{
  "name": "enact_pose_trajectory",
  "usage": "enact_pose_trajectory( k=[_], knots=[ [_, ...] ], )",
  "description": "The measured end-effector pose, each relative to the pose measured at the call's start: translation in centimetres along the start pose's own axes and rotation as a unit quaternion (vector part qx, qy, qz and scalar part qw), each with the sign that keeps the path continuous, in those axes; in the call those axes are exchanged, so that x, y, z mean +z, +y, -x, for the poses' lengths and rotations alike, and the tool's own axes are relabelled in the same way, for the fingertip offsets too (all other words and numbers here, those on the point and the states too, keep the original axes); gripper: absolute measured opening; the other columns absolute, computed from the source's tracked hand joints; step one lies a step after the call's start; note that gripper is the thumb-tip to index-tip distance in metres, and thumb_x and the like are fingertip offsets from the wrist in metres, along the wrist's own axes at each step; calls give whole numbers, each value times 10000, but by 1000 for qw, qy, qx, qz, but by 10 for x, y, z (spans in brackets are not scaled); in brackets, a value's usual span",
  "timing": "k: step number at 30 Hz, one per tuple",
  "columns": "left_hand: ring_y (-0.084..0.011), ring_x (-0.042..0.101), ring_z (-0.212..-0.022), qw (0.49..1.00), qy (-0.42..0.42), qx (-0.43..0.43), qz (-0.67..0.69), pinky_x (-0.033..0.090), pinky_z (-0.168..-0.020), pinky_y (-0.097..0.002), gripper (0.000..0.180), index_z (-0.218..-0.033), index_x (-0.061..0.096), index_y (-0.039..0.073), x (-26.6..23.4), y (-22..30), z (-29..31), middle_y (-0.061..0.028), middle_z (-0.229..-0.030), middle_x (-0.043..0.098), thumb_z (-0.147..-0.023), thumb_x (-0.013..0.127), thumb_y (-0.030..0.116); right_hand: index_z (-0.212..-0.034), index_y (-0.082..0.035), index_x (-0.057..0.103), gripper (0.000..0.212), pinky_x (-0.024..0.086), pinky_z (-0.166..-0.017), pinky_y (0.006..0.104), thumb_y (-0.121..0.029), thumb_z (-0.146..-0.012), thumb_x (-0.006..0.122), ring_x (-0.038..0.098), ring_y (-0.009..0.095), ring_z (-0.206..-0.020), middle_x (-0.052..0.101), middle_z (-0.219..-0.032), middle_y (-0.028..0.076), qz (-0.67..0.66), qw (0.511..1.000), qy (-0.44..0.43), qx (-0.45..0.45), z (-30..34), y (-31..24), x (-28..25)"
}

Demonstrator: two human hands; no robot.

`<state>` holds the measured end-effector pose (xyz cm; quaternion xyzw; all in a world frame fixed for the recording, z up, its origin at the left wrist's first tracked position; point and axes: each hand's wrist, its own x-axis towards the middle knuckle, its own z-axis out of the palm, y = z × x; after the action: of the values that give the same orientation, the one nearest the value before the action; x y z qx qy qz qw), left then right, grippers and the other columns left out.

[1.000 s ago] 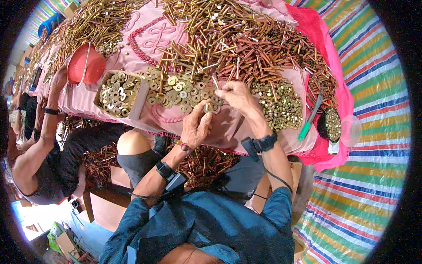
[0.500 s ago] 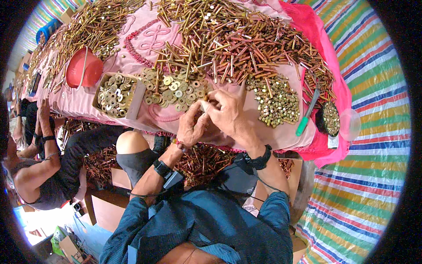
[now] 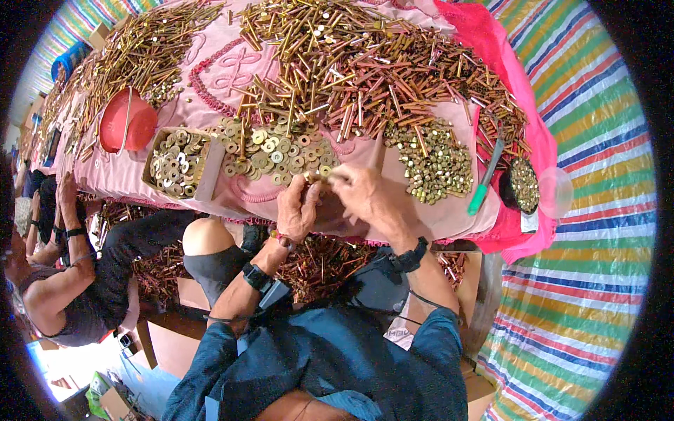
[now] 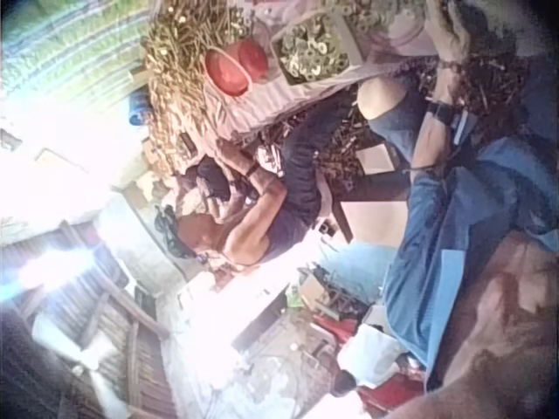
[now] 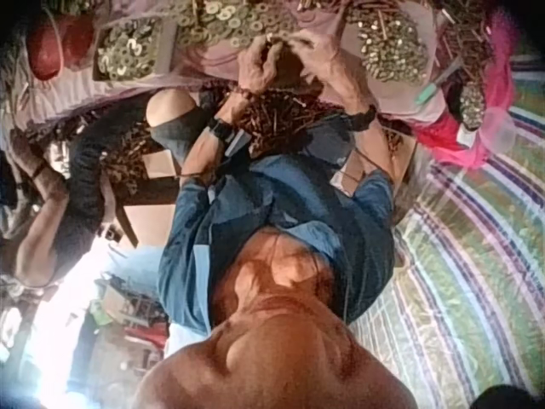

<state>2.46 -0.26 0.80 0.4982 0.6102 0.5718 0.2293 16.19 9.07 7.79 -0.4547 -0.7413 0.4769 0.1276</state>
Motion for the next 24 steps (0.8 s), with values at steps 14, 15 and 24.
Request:
enact_pose_trajectory(
  k=[14,15,24],
  knots=[
    [-146,633,-611,999,-14,-18,23,505,-580,-287,96,-1061,579,34,8,-9,1,-69,-797,672,-1016,566,118,-947,-10,689,223,539,-681,445,-227,-894,689,685,370,-756,685,-817,200,269,930,200,-154,-86,62,-27],
    [-145,634,-609,1000,-16,-18,20,506,-578,-288,101,-1067,580,36,8,-9,2,-68,-795,670,-1017,567,123,-947,-10,689,223,539,-681,445,-227,-894,689,685,370,-756,685,-817,200,269,930,197,-155,-82,59,-24],
    [-203,656,-612,1000,-14,1,-21,512,-573,-331,126,-1105,581,43,9,-19,0,-104,-764,650,-1008,577,123,-1124,19,702,233,509,-624,242,-137,-953,678,633,79,-726,712,-904,48,-108,989,39,-96,-13,11,-12]
  ],
)
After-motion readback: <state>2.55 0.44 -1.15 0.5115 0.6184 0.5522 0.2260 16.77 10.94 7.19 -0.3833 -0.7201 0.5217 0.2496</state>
